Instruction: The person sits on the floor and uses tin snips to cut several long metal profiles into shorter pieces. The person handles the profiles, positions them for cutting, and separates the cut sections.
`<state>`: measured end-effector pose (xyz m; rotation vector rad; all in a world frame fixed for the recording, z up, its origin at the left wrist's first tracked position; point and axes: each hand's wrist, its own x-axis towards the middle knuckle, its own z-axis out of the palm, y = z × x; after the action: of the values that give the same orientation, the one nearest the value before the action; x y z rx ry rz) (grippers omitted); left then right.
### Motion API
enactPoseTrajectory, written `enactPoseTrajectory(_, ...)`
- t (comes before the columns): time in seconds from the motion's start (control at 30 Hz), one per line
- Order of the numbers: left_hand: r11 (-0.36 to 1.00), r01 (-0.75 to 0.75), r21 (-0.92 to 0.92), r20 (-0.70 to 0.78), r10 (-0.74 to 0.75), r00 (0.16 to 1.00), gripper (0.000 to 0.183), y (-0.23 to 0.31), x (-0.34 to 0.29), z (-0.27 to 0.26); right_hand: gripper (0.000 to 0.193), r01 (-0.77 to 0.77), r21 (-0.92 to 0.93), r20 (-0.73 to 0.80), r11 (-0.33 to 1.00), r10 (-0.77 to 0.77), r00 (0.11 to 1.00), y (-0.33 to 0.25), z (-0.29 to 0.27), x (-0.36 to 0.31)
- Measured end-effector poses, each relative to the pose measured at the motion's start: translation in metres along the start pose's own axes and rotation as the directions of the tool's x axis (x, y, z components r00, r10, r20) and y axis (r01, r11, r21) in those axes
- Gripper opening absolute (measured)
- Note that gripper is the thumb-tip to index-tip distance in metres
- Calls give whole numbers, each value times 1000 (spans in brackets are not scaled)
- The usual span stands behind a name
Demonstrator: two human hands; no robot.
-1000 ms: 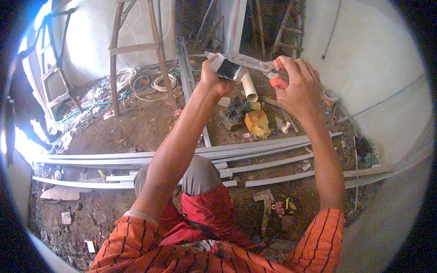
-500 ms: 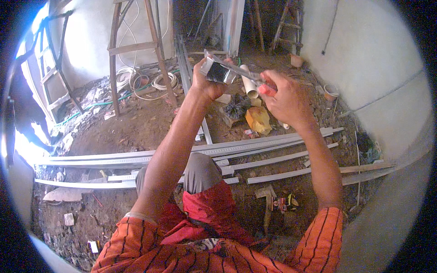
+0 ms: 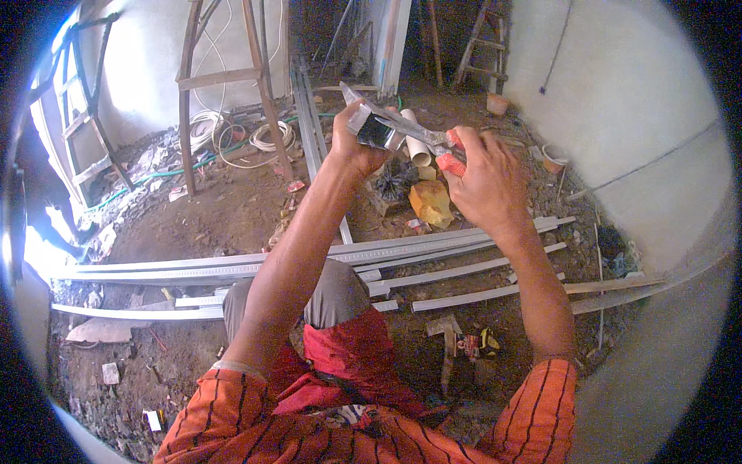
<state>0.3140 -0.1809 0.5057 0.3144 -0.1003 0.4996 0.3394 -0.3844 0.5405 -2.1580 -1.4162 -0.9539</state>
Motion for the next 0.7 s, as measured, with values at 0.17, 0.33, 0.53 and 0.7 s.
enactPoseTrajectory(0.17,994,37,99,4,-38,999,27,-5,2,-8,37,-217,368,459,904,26,888,19,-3,4)
enactPoseTrajectory(0.33,999,43,30,-38,-42,998,27,-7,-2,-4,39,-31,130,152,991,11,988,13,1,-5)
enactPoseTrajectory(0.53,998,50,33,5,-50,999,27,-10,0,-7,43,-13,-62,85,998,18,996,2,-8,-11)
enactPoseTrajectory(0.7,994,80,72,84,-86,993,25,-11,2,-12,40,6,-174,-39,985,-13,999,-2,-10,-17)
